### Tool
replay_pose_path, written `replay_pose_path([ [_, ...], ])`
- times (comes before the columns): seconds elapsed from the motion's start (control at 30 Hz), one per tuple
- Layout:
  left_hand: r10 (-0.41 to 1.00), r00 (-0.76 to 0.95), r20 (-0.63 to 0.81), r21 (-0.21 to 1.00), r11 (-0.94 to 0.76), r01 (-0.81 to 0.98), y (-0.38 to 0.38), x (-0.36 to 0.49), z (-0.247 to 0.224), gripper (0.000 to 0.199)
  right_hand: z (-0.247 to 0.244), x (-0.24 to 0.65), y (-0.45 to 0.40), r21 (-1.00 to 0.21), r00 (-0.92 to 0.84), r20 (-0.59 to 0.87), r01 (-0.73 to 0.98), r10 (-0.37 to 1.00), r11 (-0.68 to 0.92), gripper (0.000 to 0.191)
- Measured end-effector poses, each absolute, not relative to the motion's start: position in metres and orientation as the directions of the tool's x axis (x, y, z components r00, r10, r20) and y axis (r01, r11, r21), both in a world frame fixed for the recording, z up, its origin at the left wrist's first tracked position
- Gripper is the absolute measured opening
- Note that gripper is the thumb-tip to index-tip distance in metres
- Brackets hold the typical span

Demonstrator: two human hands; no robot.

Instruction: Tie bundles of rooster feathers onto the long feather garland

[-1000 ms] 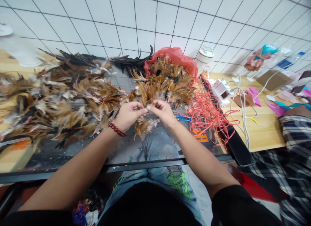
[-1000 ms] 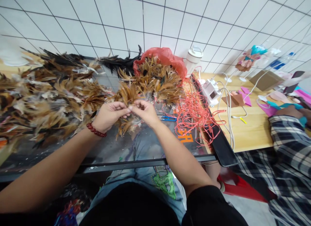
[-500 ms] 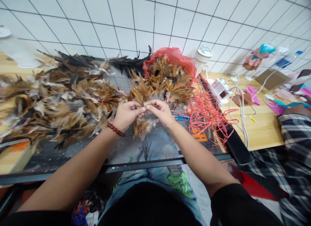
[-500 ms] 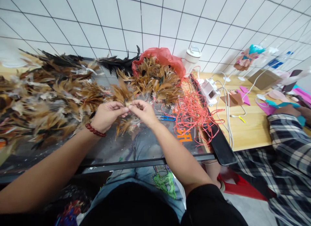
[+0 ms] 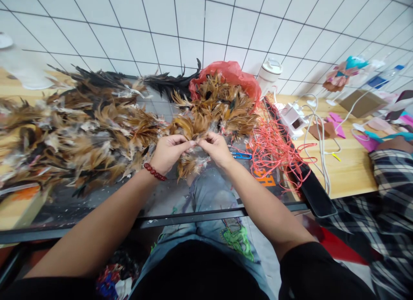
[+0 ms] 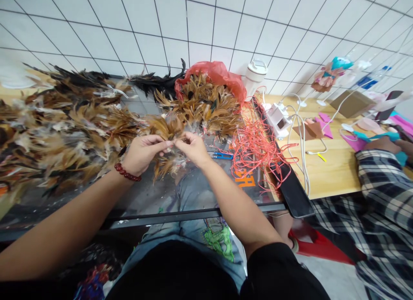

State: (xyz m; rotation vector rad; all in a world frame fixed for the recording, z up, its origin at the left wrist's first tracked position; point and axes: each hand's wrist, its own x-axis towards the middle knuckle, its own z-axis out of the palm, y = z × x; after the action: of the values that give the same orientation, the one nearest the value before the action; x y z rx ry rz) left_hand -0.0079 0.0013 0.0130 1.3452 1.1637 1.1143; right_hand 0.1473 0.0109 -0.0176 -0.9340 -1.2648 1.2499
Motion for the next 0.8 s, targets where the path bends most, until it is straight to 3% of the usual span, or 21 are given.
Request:
replay_pose_path([
  [0.23, 0.988, 0.089, -0.128, 0.983, 0.138, -0.119, 0.0039, -0.0076, 0.0128, 0.020, -0.0199, 0.1473, 0.0120, -0.975, -0.122, 0.173, -0.159, 0.977, 0.153, 0.027],
  [0.4, 0.983, 0.103, -0.151, 0.956, 0.171, -0.240, 0.0071, -0.0089, 0.0109, 0.022, -0.0168, 0.1467, 0.0101, -0.959, -0.081, 0.242, -0.171, 0.967, 0.225, 0.023],
  [0.8, 0.958, 0.221, -0.184, 0.930, 0.242, -0.277, 0.0085, -0.0122, 0.0121, 0.024, -0.0109, 0.1477, 0.0077, -0.972, -0.126, 0.130, -0.210, 0.983, 0.101, 0.034],
])
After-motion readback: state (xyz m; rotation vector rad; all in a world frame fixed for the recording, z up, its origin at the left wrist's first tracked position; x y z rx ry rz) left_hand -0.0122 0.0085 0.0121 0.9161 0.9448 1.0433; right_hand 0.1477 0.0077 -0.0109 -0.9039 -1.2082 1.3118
